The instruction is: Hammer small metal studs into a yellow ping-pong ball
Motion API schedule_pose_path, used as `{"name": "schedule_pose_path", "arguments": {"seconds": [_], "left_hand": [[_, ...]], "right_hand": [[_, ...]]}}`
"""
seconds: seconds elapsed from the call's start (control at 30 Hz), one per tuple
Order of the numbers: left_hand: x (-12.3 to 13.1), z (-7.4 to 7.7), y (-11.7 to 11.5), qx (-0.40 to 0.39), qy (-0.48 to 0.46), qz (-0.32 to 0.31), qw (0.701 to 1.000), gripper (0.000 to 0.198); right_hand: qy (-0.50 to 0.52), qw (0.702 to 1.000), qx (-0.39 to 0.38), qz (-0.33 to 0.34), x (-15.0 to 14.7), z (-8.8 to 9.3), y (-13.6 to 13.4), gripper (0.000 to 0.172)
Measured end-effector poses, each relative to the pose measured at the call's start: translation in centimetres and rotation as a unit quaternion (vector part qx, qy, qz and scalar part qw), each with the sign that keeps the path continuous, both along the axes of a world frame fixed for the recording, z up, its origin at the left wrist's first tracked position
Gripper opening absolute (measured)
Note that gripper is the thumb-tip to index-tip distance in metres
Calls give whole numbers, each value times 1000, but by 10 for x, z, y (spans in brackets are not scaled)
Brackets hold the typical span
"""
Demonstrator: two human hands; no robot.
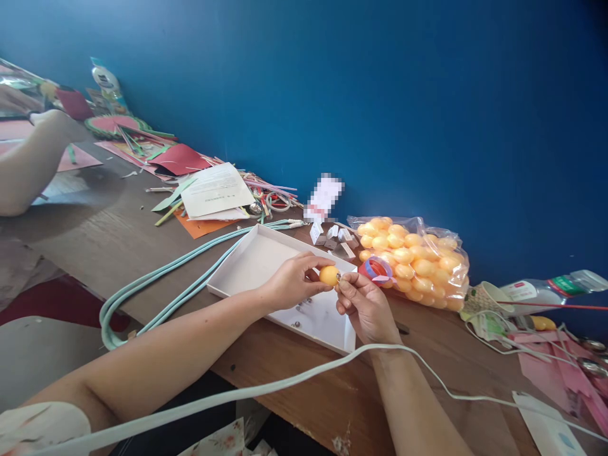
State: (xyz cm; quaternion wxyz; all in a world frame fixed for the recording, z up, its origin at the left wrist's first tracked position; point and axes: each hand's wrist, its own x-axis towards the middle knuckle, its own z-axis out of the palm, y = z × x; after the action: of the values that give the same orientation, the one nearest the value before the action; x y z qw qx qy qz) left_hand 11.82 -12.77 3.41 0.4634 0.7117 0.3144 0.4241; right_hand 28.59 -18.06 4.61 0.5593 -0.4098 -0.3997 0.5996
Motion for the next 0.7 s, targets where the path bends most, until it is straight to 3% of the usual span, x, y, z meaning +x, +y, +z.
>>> {"name": "schedule_pose_path", "arguments": {"seconds": [0.7], "left_hand": [[0,-1,-3,49,4,10,999,38]], "right_hand": [[16,1000,-19,9,-2,5,-1,23]]}}
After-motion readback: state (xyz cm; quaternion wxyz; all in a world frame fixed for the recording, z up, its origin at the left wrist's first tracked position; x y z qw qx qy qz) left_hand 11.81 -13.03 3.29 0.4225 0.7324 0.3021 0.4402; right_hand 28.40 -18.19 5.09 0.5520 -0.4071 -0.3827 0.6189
